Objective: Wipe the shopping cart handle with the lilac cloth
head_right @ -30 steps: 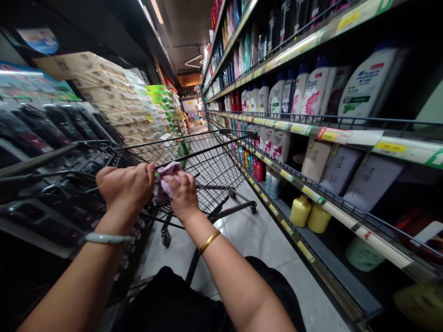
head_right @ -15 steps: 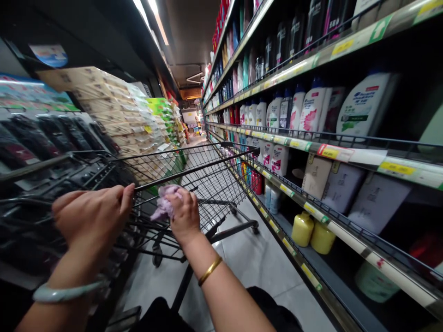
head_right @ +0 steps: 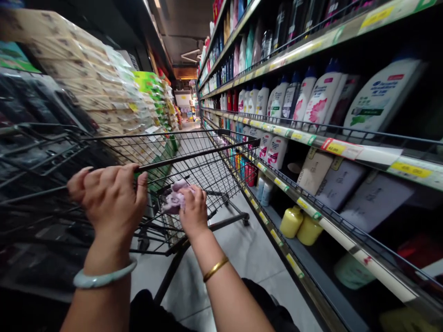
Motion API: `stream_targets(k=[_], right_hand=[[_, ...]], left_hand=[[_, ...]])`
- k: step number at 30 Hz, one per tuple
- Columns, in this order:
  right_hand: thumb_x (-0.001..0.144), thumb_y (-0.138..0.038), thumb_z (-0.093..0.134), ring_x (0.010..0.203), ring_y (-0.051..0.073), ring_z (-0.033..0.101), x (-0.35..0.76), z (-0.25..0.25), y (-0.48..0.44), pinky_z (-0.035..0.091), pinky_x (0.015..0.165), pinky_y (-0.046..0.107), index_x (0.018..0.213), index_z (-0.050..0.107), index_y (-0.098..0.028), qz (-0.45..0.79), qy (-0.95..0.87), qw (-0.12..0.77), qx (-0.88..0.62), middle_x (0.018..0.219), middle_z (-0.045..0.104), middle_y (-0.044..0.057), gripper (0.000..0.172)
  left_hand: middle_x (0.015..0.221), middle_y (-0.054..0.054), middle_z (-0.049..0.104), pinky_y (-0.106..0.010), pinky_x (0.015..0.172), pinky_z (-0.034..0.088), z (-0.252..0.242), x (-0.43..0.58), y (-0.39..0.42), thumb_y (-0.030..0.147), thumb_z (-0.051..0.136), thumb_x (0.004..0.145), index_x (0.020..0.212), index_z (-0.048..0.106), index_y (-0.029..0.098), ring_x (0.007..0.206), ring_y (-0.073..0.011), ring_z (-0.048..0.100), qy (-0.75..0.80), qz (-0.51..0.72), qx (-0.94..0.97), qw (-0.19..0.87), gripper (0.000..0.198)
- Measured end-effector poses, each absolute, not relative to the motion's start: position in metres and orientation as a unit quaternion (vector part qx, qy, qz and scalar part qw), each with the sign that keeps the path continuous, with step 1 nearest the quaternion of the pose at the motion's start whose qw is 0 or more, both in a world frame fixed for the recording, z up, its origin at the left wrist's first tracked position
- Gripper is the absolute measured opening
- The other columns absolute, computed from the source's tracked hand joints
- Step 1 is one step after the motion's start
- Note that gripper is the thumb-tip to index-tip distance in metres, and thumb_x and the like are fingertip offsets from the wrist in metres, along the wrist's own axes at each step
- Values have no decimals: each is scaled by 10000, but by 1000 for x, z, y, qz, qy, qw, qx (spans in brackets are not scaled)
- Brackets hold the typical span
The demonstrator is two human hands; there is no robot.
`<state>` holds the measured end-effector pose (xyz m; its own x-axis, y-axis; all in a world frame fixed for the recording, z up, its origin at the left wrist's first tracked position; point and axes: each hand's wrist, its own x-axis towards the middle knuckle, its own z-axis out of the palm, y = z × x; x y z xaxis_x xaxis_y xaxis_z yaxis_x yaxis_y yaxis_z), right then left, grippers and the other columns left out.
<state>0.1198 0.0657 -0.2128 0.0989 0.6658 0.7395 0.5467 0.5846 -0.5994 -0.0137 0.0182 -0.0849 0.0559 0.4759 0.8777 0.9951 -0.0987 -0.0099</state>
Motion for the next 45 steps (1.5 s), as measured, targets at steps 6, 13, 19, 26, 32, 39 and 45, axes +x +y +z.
stream_targets(k=[6, 13, 19, 26, 32, 39, 45], right_hand=[[821, -113, 630, 1219, 279, 560, 115, -207, 56, 508, 1095, 468, 1194, 647, -220, 96, -642, 608, -457, 1266, 539, 125, 388], [855, -50, 583, 1261, 245, 546, 113, -143, 39, 499, 1138, 442, 1218, 626, -244, 82, -657, 662, -351, 1273, 521, 99, 415], [880, -115, 653, 1341, 281, 510, 119, -109, 25, 443, 1156, 522, 1301, 607, -315, -30, -647, 693, -316, 1318, 563, 82, 468], [823, -4, 510, 1286, 268, 543, 157, -126, 73, 430, 1124, 542, 1163, 683, -278, -113, -586, 692, -406, 1357, 617, 69, 470], [839, -33, 552, 1331, 264, 504, 117, -125, 38, 409, 1162, 499, 1269, 649, -321, -127, -668, 647, -344, 1426, 586, 53, 527], [794, -52, 510, 1211, 256, 566, 166, -162, 84, 434, 1126, 532, 1128, 660, -253, -111, -490, 752, -427, 1222, 604, 88, 417], [815, -64, 525, 1274, 271, 545, 142, -172, 59, 440, 1128, 534, 1155, 636, -251, -88, -545, 718, -424, 1302, 560, 114, 403]], left_hand=[[1021, -104, 719, -647, 1140, 309, -83, -12, 12, 436, 482, 997, 1139, 713, 256, 1083, -340, 594, -590, -396, -614, 344, 326], [902, -71, 688, -636, 1044, 317, -81, -14, 7, 449, 436, 1005, 966, 723, 273, 976, -309, 571, -619, -408, -591, 319, 339], [854, -69, 684, -596, 1055, 257, -80, -15, 1, 420, 515, 976, 887, 716, 299, 975, -321, 573, -568, -476, -603, 295, 251], [761, -52, 650, -602, 1050, 264, -86, -25, -2, 384, 603, 927, 818, 686, 297, 927, -309, 559, -546, -503, -598, 303, 162], [717, -51, 627, -636, 1002, 289, -86, -29, -4, 396, 570, 939, 782, 678, 282, 896, -289, 571, -548, -486, -591, 338, 222], [820, -39, 689, -633, 1091, 255, -91, -36, 0, 399, 619, 932, 882, 721, 292, 965, -294, 586, -512, -514, -598, 341, 156], [784, -40, 676, -639, 1123, 266, -91, -35, -4, 370, 643, 902, 811, 700, 308, 1008, -313, 604, -527, -523, -579, 337, 124]])
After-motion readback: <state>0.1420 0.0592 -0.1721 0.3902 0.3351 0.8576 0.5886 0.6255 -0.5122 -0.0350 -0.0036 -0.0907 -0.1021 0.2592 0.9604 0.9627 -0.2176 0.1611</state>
